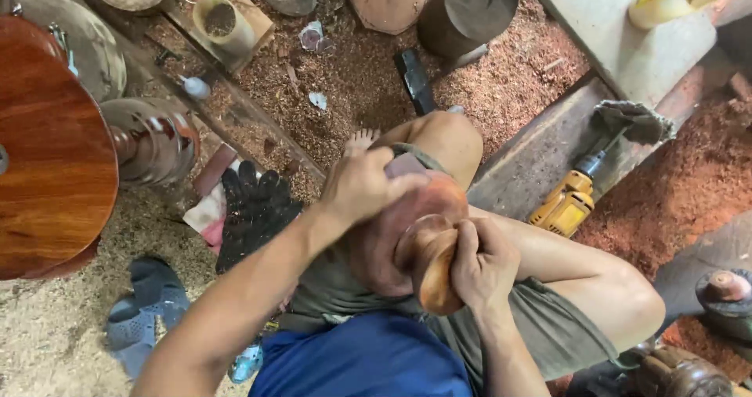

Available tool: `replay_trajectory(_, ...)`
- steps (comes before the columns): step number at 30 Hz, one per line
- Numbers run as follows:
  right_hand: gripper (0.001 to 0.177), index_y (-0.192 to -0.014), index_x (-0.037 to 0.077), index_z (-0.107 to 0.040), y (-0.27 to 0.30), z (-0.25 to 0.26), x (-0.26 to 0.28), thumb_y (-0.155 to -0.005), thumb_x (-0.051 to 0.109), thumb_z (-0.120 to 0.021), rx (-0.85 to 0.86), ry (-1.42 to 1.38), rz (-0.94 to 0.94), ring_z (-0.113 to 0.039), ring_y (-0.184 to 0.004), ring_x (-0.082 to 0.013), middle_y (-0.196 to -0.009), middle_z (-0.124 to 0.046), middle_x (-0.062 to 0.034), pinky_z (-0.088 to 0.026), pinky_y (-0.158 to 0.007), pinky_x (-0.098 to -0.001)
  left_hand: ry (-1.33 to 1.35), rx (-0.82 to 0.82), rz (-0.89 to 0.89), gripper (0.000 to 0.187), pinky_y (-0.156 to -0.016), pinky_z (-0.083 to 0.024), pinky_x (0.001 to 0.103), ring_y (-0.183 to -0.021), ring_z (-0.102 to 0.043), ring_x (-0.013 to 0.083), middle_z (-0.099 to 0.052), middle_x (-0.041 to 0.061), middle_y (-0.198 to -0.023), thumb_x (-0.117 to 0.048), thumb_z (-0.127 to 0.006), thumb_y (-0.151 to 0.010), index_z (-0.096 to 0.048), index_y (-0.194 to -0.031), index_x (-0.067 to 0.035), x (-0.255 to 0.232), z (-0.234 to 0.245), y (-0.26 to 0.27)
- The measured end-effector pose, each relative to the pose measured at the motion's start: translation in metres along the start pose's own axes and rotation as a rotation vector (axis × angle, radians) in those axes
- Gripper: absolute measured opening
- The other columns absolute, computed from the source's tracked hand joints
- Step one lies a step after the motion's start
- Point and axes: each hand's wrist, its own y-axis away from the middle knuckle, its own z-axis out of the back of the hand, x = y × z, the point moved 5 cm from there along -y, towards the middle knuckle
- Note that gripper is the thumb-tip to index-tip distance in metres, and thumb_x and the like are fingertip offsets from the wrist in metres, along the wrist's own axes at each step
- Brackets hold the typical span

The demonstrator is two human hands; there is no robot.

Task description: Sanding and finishing a wooden bowl using a power drill with a sanding attachment and hand sanding.

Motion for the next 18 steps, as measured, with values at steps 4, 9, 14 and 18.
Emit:
replay_trajectory(4,0.022,-0.087,0.002,-0.070,0.003,0.002,-0.023,-0.101,0.016,-0.061,-0.003,0.012,0.019,-0.069,-0.069,-0.0268,-0.077,-0.068,-0.0153,-0.052,-0.066,-0.0367,0.008,0.040,-0.203,0.030,-0.053,-0.054,0.037,-0.062,-0.068,0.0276,-0.068,0.014,-0.072,-0.039,-0.081,-0.089,-0.071,-0.096,-0.012,-0.007,0.012,0.101)
replay_trajectory(9,0.020,-0.086,0.002,-0.069,-0.001,0.003,0.001,-0.100,0.012,-0.058,0.039,-0.072,0.134,-0.066,-0.065,-0.0248,-0.076,-0.066,-0.0135,-0.051,-0.065,-0.0351,0.192,0.202,0.165,0.045,-0.061,-0.054,0.043,-0.070,-0.070,0.0329,-0.069,0.016,-0.075,-0.051,-0.078,-0.087,-0.070,-0.086,-0.007,-0.009,0.017,0.015)
replay_trajectory(14,0.019,-0.087,0.001,-0.068,0.000,0.002,0.013,-0.101,0.009,-0.057,0.087,-0.108,0.220,-0.066,-0.067,-0.0246,-0.077,-0.066,-0.0132,-0.052,-0.066,-0.0338,0.027,0.597,0.251,0.062,-0.078,-0.055,0.046,-0.081,-0.070,0.0389,-0.073,0.020,-0.086,-0.068,-0.074,-0.078,-0.076,-0.082,-0.006,0.011,-0.027,-0.028)
replay_trajectory(18,0.016,-0.086,0.001,-0.068,-0.002,0.007,0.006,-0.098,0.007,-0.059,0.068,-0.095,0.207,-0.068,-0.070,-0.0259,-0.080,-0.068,-0.0129,-0.053,-0.068,-0.0341,0.483,0.300,0.097,0.045,-0.071,-0.058,0.038,-0.079,-0.076,0.0273,-0.076,0.015,-0.090,-0.046,-0.081,-0.083,-0.072,-0.094,-0.003,-0.003,0.003,0.053)
